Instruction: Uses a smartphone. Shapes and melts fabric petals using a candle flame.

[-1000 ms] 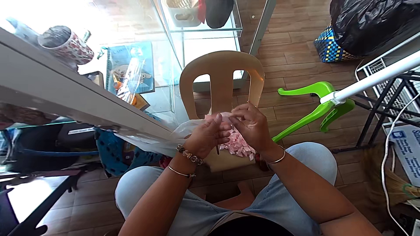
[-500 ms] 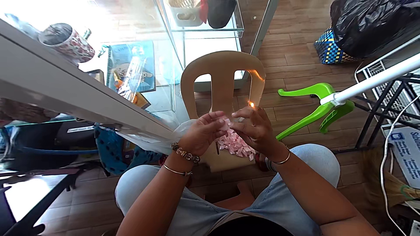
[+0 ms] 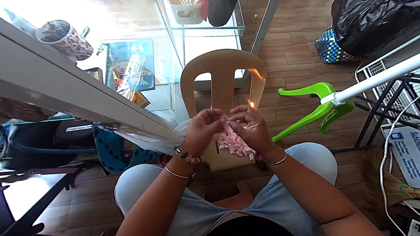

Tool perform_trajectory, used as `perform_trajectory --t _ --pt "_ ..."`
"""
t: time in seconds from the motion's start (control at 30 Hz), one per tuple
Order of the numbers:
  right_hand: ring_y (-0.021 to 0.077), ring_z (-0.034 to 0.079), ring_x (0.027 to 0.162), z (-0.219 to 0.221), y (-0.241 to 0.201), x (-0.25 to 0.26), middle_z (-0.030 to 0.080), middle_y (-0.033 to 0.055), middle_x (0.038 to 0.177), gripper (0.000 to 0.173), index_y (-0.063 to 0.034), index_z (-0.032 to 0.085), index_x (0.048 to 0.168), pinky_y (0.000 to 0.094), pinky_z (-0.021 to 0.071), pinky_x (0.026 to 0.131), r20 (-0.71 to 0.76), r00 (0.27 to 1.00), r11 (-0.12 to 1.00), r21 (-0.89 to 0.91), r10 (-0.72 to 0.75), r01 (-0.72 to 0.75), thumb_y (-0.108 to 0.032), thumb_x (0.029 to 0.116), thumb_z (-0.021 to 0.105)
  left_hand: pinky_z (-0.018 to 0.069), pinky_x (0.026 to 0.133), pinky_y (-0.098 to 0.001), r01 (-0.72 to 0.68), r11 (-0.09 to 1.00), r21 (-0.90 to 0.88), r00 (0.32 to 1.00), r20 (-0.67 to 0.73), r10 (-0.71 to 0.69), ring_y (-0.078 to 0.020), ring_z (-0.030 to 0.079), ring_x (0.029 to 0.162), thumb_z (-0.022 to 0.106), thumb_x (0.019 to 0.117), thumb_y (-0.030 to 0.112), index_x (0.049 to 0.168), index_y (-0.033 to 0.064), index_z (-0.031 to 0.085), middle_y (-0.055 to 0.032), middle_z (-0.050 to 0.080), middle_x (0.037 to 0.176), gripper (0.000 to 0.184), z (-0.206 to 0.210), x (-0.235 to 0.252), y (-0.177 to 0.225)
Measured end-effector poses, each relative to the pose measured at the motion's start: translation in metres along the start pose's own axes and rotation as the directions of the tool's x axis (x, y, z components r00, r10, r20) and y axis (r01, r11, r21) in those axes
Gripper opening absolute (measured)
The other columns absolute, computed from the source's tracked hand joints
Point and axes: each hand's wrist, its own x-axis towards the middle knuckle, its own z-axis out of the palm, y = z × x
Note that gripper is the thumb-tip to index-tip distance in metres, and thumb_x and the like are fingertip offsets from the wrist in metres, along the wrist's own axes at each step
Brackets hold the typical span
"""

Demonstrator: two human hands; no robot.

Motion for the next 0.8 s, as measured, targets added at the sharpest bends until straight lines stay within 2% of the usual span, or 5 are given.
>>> perform_trajectory --t 0.27,0.4,0.57,0.7,0.8 --pt "0.0074 0.062 0.091 0.001 -0.002 0.0 0.061 0.0059 0.122 0.004 -0.0067 0.072 0.093 0.0183 0.0538 0.069 0.02 0.991 0.985 0.104 0.133 -0.135 -0.01 0.0897 0.073 0.0584 0.069 -0.0227 -0.129 0.984 0.123 0.989 0.089 0.119 -0.0083 0.067 0.075 0.061 0.0941 -0.01 0.116 0.0054 0.061 -0.0034 0.069 0.094 0.027 -0.005 0.001 -0.001" --pt "0.0118 0.063 0.104 -0.003 -0.004 0.0 0.059 0.0072 0.131 0.018 -0.0061 0.072 0.108 0.0229 0.0567 0.075 0.082 0.984 0.975 0.141 0.161 -0.171 -0.011 0.0912 0.073 0.0574 0.067 -0.0216 -0.175 0.969 0.172 0.978 0.142 0.151 -0.0088 0.066 0.072 0.061 0.0926 -0.013 0.116 0.0034 0.061 -0.0048 0.069 0.093 0.028 -0.008 0.0 0.001" --pt "0.0085 0.062 0.094 -0.009 -0.005 0.001 0.06 0.0055 0.128 0.006 -0.0072 0.072 0.092 0.02 0.0541 0.072 0.103 0.985 0.983 0.105 0.14 -0.15 -0.011 0.089 0.074 0.0574 0.066 -0.0213 -0.202 0.965 0.165 0.971 0.165 0.175 -0.0084 0.066 0.072 0.063 0.0904 -0.014 0.115 0.0048 0.061 -0.0039 0.069 0.093 0.031 -0.008 0.001 -0.002" --pt "0.0066 0.062 0.086 -0.012 -0.006 0.004 0.058 0.0054 0.127 0.004 -0.0074 0.07 0.091 0.0197 0.0555 0.067 0.101 0.979 0.961 0.198 0.175 -0.193 -0.011 0.0907 0.072 0.0606 0.075 -0.0265 0.004 0.988 -0.156 0.993 0.12 0.015 -0.0099 0.07 0.082 0.047 0.1067 0.007 0.128 0.0101 0.059 -0.0032 0.07 0.102 0.024 -0.003 0.003 -0.004" --pt "0.0086 0.06 0.103 -0.011 -0.006 0.004 0.058 0.003 0.129 0.003 -0.0096 0.07 0.094 0.022 0.0547 0.077 0.085 0.97 0.912 0.33 0.229 -0.244 -0.012 0.0938 0.068 0.0611 0.079 -0.0292 0.126 0.93 -0.344 0.991 0.093 -0.1 -0.0128 0.072 0.087 0.041 0.1108 0.02 0.128 0.0122 0.062 -0.0042 0.072 0.106 0.028 0.001 0.007 -0.01"
